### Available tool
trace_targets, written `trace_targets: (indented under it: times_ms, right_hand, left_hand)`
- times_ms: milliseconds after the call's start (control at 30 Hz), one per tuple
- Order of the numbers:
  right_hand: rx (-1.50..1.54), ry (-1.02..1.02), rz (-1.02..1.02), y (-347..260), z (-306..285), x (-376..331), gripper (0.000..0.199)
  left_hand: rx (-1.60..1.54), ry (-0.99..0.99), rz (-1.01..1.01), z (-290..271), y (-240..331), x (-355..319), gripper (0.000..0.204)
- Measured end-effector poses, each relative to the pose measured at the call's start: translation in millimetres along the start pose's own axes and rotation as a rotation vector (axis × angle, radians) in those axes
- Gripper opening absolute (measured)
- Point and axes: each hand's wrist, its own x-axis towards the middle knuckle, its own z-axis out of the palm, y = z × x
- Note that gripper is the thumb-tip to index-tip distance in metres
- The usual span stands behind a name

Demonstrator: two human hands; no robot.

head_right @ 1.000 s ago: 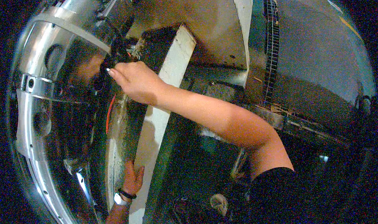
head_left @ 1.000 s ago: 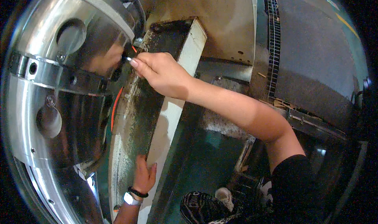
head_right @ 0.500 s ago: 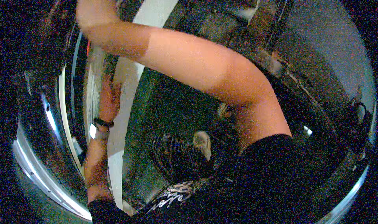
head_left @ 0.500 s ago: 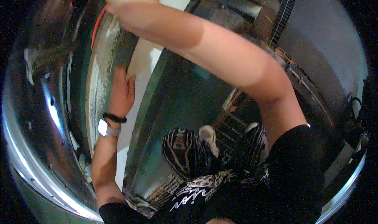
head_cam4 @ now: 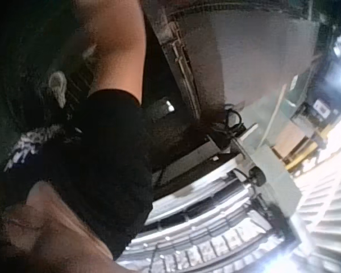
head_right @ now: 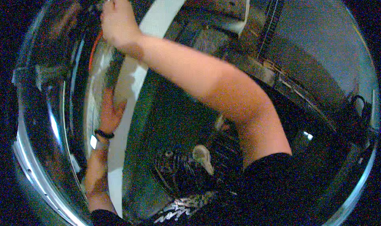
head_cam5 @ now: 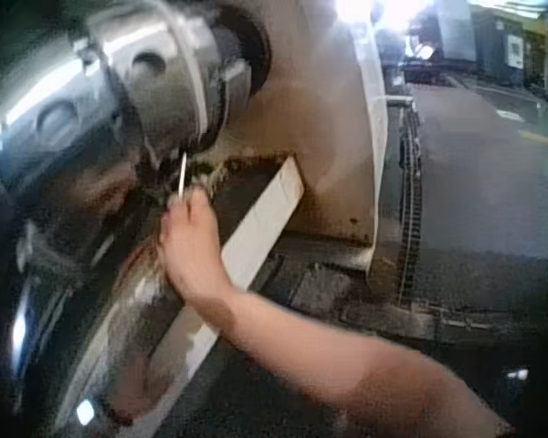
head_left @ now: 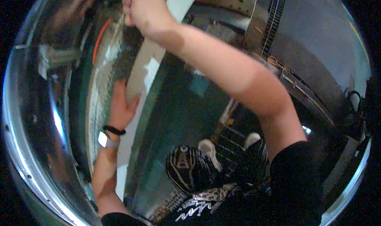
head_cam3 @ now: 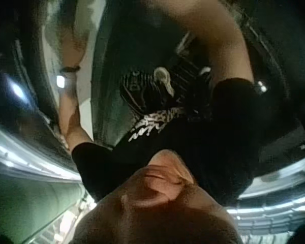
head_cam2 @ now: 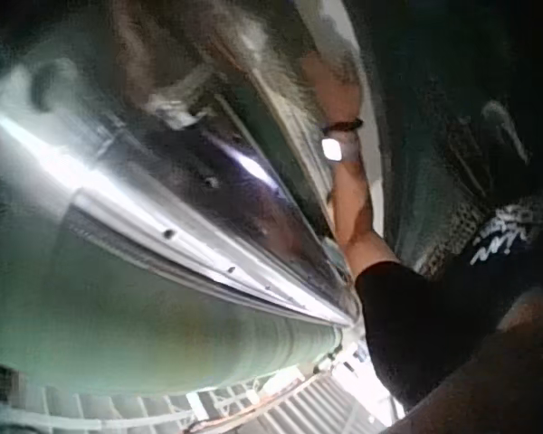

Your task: The person uses an allen key to loosen and tighten bolts on a large metallic cylinder of an industrial machine, working on multiple points along the roller while standing on a metal grate platform.

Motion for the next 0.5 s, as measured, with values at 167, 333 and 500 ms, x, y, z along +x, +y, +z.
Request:
trace_targets:
  times_ms: [167, 333, 500]
  right_hand:
    - [0.362, -0.059, 0.190, -9.4, 19.0, -16.7, 0.015]
    - [-0.323, -0.076, -0.070, 6.8, -44.6, 6.7, 0.022]
    - [-0.729, -0.219, -0.336, -22.6, -81.2, 50.1, 0.029]
  left_hand:
    - [-0.150, -0.057, -0.024, -9.5, 16.6, -0.8, 0.055]
    - [-0.079, -0.033, 0.023, -10.5, 13.9, -5.9, 0.058]
    - [-0.133, -0.128, -0.049, -19.5, 29.5, 19.4, 0.061]
